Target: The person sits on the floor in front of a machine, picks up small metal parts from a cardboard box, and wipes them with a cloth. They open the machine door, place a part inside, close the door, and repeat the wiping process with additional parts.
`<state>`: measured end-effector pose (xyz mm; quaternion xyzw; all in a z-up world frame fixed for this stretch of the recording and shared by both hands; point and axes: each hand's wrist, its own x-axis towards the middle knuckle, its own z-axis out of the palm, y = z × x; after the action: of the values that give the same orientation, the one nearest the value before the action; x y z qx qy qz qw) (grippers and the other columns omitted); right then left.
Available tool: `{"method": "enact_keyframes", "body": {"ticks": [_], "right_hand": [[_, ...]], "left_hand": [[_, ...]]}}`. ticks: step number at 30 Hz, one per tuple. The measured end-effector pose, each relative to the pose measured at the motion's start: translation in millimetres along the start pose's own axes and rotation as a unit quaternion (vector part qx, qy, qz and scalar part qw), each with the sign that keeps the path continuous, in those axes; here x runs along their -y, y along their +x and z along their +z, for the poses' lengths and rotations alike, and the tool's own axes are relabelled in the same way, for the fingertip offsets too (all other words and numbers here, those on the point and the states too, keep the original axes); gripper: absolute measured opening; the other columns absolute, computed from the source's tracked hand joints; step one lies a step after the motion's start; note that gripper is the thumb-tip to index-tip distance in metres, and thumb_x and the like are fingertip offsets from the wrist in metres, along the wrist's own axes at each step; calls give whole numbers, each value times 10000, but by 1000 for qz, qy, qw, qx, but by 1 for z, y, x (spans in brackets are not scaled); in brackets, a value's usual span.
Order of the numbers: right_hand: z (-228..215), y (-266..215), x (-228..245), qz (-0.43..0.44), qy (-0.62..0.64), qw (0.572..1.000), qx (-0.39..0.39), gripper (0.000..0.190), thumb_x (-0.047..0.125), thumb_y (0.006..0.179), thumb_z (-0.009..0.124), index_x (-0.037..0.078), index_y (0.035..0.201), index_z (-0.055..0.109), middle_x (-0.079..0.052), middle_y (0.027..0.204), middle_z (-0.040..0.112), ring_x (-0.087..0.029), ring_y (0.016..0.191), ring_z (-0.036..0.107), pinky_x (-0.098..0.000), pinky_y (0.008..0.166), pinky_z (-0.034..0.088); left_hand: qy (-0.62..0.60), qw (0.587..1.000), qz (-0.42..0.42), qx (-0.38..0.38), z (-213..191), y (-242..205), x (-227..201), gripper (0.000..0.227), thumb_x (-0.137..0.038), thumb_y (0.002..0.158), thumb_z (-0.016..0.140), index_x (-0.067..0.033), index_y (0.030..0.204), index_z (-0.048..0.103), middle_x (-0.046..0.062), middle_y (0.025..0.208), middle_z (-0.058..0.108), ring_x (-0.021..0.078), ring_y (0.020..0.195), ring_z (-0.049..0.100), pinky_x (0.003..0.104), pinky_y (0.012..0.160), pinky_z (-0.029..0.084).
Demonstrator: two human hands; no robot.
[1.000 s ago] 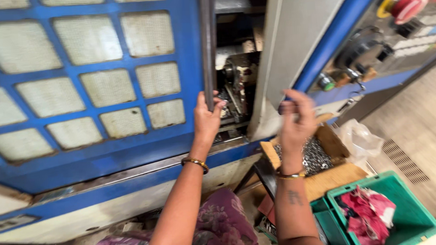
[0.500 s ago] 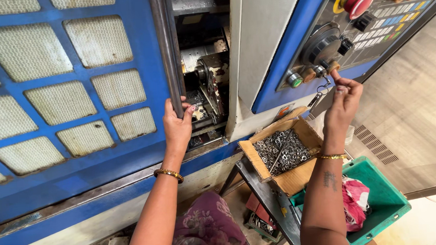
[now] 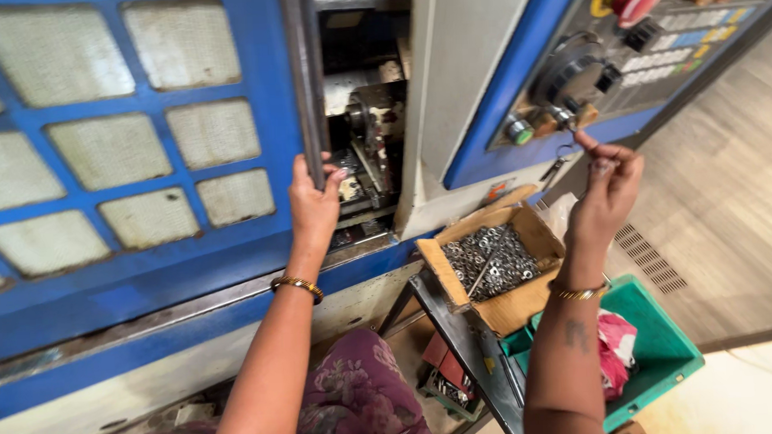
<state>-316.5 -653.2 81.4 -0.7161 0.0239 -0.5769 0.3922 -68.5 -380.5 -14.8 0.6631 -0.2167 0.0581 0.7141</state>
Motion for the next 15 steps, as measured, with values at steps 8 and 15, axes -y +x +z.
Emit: {"method": "enact_keyframes", "body": {"ticks": [8,15], "right_hand": [[59,-28,18,-24,-84,996,-3,80,73,1179,422,6,1209,455,-204,1386,666,-178,1281,614,-269,1094,434],[70,-37,28,-23,-219,975,-17,95,86,1153,471,3,1150,519,-117,1333,706,-236,1124,518,-321,1040,420]], "left_hand": [[-3,1000,-22,15,0,-1,-5,336,-62,912,737,-67,1207,577,29,879,734,82,746,677,256,610,546],[-12,1000,0,8,0,-2,-5,338,-56,916,752,-48,1206,579,33,878,740,94,748,670,251,633,528]]}}
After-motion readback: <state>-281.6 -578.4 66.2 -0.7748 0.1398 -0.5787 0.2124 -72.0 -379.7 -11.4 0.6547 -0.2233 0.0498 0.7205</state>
